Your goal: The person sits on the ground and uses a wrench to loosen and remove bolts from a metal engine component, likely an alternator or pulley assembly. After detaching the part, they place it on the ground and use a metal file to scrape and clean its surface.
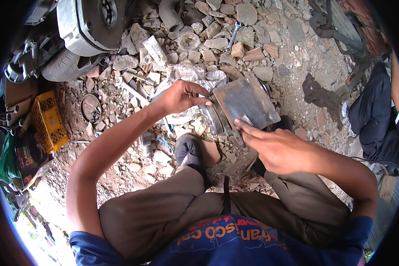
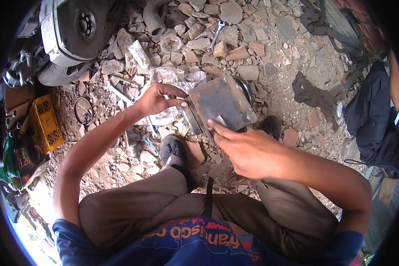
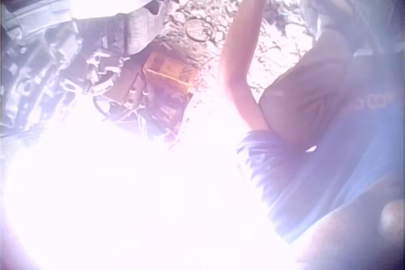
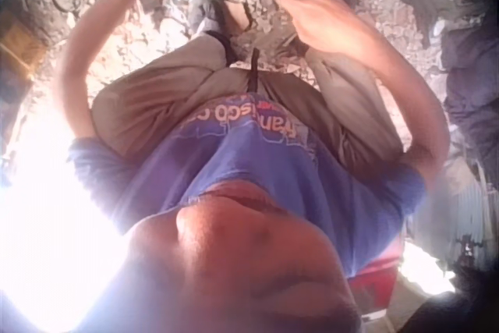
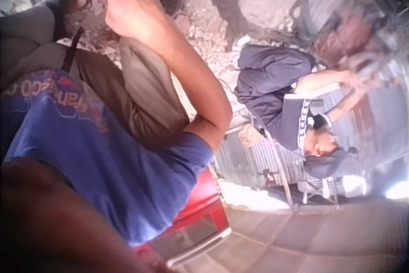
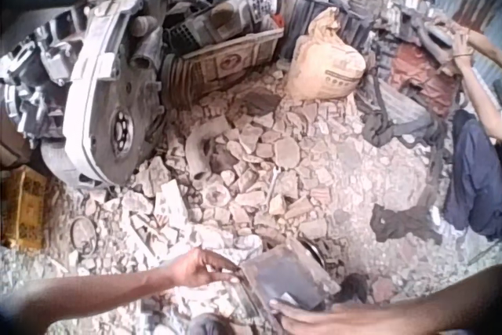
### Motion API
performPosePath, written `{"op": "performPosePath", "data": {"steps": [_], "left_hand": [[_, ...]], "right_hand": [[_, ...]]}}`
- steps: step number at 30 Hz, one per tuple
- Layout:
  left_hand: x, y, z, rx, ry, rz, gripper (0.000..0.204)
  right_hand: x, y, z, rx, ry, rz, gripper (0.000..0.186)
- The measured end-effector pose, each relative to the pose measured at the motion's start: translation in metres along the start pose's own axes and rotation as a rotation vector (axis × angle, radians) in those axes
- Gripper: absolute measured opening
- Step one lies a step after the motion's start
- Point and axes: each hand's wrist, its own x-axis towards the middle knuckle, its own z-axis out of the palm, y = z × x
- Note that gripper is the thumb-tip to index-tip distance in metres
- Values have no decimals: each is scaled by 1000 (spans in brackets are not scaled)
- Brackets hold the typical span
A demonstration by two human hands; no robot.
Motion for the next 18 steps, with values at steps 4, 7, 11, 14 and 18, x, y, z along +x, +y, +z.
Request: {"op": "performPosePath", "data": {"steps": [4, 7, 11, 14, 18], "left_hand": [[4, -21, -7, -296, -56, -248, 53], [0, -19, -4, -491, -33, -323, 60], [-2, -13, -3, -450, -26, -401, 64], [0, -10, -10, -363, -64, -353, 65], [-4, -3, -6, -308, -26, -330, 64]], "right_hand": [[5, 13, 6, 37, 64, -42, 63], [-6, -7, -3, 21, -83, 69, 65], [14, 5, 5, -74, 110, 46, 70], [25, 20, 6, -118, 149, -27, 67], [10, -7, -8, 5, -81, 101, 69]]}}
